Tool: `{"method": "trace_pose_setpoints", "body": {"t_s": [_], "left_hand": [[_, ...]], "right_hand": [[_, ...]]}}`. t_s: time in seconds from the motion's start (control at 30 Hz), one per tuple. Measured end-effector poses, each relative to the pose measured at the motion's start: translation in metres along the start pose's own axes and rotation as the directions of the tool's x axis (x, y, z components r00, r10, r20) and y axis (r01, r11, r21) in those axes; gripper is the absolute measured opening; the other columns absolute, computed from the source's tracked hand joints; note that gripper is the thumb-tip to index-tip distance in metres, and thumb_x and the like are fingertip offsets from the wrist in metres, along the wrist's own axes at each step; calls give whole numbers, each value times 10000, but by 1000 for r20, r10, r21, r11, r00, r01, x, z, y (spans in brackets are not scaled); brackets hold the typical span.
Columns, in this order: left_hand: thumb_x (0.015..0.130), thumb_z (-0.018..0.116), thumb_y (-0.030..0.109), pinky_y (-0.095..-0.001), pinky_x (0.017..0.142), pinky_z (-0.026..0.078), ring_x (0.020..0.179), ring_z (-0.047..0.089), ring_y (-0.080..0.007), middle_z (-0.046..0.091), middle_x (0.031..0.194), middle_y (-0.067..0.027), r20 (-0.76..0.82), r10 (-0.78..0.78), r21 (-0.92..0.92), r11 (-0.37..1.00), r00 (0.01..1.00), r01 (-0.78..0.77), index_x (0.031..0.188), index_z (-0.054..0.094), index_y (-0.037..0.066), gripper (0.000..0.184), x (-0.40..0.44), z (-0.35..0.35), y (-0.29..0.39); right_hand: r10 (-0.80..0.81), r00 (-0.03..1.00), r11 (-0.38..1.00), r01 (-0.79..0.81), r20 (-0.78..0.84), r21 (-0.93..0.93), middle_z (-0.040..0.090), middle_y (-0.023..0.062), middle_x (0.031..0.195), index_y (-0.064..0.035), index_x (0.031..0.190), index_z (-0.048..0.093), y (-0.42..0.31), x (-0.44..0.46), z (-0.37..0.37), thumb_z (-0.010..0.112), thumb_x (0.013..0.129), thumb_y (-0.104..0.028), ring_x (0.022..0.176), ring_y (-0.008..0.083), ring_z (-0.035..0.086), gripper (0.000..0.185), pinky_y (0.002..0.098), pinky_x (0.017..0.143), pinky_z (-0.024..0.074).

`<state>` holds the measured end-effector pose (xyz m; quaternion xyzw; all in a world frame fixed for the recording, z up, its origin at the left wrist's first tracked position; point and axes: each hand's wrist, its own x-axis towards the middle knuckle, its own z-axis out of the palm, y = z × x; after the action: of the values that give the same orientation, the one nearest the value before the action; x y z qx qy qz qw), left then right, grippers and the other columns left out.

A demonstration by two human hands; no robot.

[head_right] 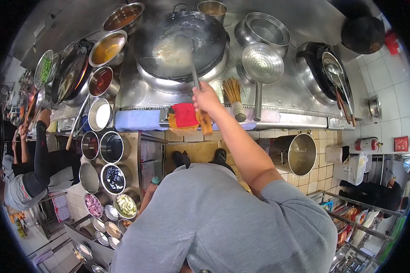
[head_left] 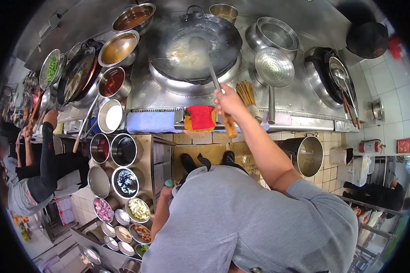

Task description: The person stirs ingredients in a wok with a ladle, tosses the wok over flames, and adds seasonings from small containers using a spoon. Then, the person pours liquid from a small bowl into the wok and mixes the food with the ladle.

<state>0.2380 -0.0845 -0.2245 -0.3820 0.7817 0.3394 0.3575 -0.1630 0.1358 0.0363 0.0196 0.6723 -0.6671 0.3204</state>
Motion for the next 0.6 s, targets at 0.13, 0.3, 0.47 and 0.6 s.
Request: {"method": "trace_pose_setpoints", "body": {"t_s": [0.13,0.3,0.47,0.6], "left_hand": [[678,640,422,-390,863,460,1055,580,-326,614,1049,-252,-27,7,47,999,1000,-6,1023,633,-6,549,22,19,-37],[661,639,368,-399,826,474,1017,591,-347,628,988,-260,-100,62,39,998,993,-59,962,635,-30,499,17,31,-42],[668,653,304,-391,747,501,883,639,-309,652,901,-214,-137,-132,-386,920,982,70,937,634,-20,421,-56,24,27],[680,665,205,-375,672,490,764,628,-243,651,838,-128,-167,-54,-304,953,984,0,896,622,-2,302,-82,43,39]], "right_hand": [[-93,994,996,93,-51,-10,519,48,678,-33,1279,396,-25,17,-26,498,919,-167,496,124,483,398,296,431,424],[-791,584,428,317,-182,-846,533,72,687,-6,1210,437,0,117,-41,506,908,-178,492,158,506,354,318,438,442],[-59,994,998,57,95,24,514,56,667,-20,1115,478,-26,90,-20,475,922,-162,480,137,485,240,304,424,432],[8,989,991,-27,146,132,484,11,654,-72,1126,478,-52,76,-51,458,941,-163,455,72,421,207,253,410,384]]}}
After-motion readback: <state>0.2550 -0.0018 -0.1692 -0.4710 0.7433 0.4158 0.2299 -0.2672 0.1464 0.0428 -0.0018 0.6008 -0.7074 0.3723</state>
